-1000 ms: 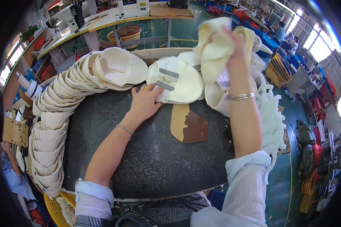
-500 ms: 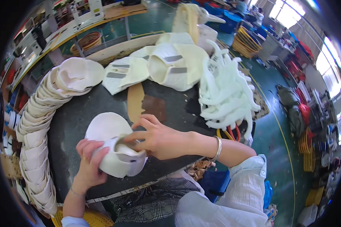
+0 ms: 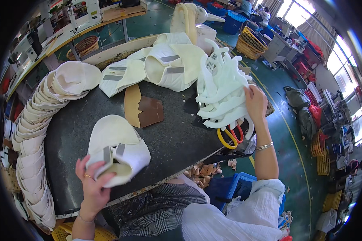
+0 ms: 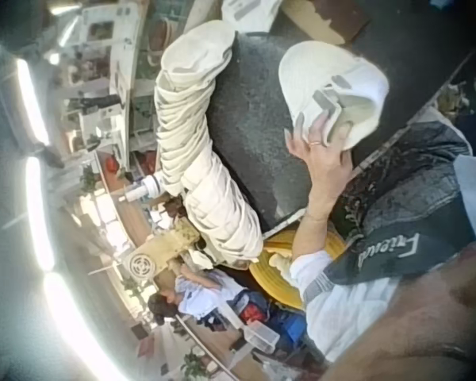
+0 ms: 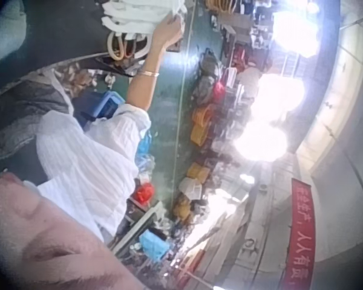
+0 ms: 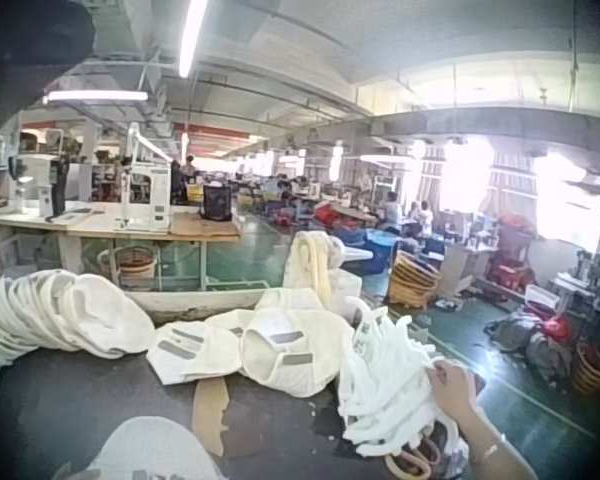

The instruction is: The person assembles shoe collar linings by inserting foam padding strips into the fabric linings and folding and pressing the material into shape by hand.

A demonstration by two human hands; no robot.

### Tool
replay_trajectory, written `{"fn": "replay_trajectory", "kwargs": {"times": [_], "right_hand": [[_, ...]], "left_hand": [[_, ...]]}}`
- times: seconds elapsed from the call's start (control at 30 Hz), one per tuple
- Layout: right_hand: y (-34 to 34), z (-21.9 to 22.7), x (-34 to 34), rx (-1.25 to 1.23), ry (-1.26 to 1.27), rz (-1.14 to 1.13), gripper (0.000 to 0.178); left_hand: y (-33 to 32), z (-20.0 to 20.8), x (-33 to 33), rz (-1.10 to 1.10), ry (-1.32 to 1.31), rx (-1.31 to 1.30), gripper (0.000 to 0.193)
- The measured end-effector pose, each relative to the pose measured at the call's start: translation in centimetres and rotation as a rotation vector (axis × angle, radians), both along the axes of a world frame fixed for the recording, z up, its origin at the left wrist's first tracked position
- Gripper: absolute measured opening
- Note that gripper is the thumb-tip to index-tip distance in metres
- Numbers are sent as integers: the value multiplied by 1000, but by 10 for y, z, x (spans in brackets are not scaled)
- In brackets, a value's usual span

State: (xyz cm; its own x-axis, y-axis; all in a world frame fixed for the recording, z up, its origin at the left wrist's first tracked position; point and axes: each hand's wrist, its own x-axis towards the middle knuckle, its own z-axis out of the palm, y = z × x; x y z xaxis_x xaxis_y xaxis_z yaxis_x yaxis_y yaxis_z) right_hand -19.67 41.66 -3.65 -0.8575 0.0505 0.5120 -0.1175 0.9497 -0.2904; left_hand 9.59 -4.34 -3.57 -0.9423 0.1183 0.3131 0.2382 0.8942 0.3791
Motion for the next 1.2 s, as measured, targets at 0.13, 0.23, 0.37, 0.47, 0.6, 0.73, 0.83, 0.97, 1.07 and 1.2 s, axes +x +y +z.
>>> {"fn": "replay_trajectory", "kwargs": {"times": [0.13, 0.23, 0.37, 0.47, 0.6, 0.73, 0.83, 0.97, 1.07, 1.2], "right_hand": [[18, -5, -14, -758, 123, 10, 35], [6, 10, -10, -1139, 473, 129, 42], [-3, 25, 13, -954, 441, 173, 50], [-74, 45, 64, -972, -49, 764, 45], [-155, 36, 123, -829, -530, 1070, 31], [-226, 20, 151, -220, -336, 1554, 24], [-257, 4, 172, -247, -211, 1550, 23], [-272, 8, 168, -58, -136, 1440, 23], [-272, 2, 164, -143, -105, 1323, 30], [-277, -2, 164, -218, -157, 1261, 52]], "left_hand": [[-5, 3, -15, 187, 383, -72, 27], [-27, 1, -30, 211, 321, -134, 29], [-20, 10, -43, 256, 158, 203, 42], [-27, 6, -33, 123, 98, -31, 40], [-25, 8, -28, 168, 78, -14, 31], [-21, 32, -2, 124, 30, 358, 29], [1, 48, 16, 19, -223, 202, 24], [-12, 11, 30, 286, -113, 62, 19], [-16, 3, 26, 403, 75, 71, 30], [-17, 2, 13, 451, 168, 106, 46]]}}
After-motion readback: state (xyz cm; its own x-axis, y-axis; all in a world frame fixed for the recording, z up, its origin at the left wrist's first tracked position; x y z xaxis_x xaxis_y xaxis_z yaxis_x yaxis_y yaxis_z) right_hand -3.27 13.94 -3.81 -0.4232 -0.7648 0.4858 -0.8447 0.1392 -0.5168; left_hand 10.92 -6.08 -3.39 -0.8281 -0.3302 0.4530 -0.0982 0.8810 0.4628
